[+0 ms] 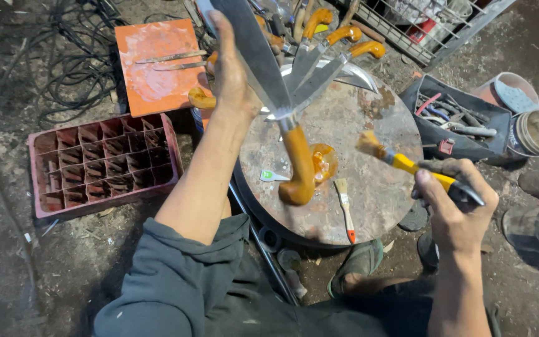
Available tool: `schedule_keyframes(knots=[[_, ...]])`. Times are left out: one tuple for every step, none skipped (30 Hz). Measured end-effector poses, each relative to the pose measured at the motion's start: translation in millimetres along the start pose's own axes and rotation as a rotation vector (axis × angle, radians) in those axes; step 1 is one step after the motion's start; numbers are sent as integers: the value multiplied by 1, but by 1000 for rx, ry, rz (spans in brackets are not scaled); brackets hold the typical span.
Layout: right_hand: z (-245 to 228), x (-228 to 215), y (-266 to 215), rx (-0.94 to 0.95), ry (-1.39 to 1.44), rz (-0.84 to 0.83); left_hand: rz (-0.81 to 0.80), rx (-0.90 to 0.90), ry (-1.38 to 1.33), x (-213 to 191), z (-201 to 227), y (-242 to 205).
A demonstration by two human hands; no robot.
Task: The person applies an amber-colored finish to the wooden handles of several curved blades using a paintbrush. They rotate the handles to ensure even coverage and occasionally dip the brush into a small container of finish.
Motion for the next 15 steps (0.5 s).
schedule_keyframes(knots=[[1, 0, 1, 6, -28, 17, 47, -13, 38, -6, -4, 2], [2, 1, 1, 10, -55, 33, 94, -22, 75, -12, -8, 3], [2, 2, 2, 14, -83, 48, 142, -31, 112, -18, -13, 5], [2, 4, 3, 15, -88, 44, 139, -34, 81, -21, -18, 7], [1, 6, 4, 16, -93, 40, 135, -37, 50, -23, -23, 10], [0, 8, 5, 16, -98, 35, 132, -39, 19, -26, -26, 12], [0, 11, 5, 16, -115, 27, 121, -49, -43, -28, -30, 15], [0, 14, 4, 20, -134, 22, 110, -65, -106, -30, -34, 17], [0, 15, 4, 24, -153, 18, 98, -80, -168, -32, -37, 19], [0, 17, 4, 25, -147, 13, 92, -110, -183, -35, -42, 21], [1, 18, 3, 26, -142, 9, 86, -141, -199, -38, -46, 23], [1, 19, 2, 29, -137, 4, 80, -172, -213, -41, -50, 24], [1, 20, 3, 31, -152, -1, 109, -184, -208, -47, -54, 26], [2, 21, 3, 32, -165, -7, 139, -193, -199, -53, -57, 28], [2, 22, 3, 33, -177, -13, 168, -203, -191, -59, -60, 30]])
Point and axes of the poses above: each hand's wrist, its own y-axis towards the middle knuckle, its own x-axis out of the palm, z = x × y, the point moved 6 cm from there along y, towards the middle knuckle, and after that the axes turned 2 degrees about -z, right-handed, at the moved point
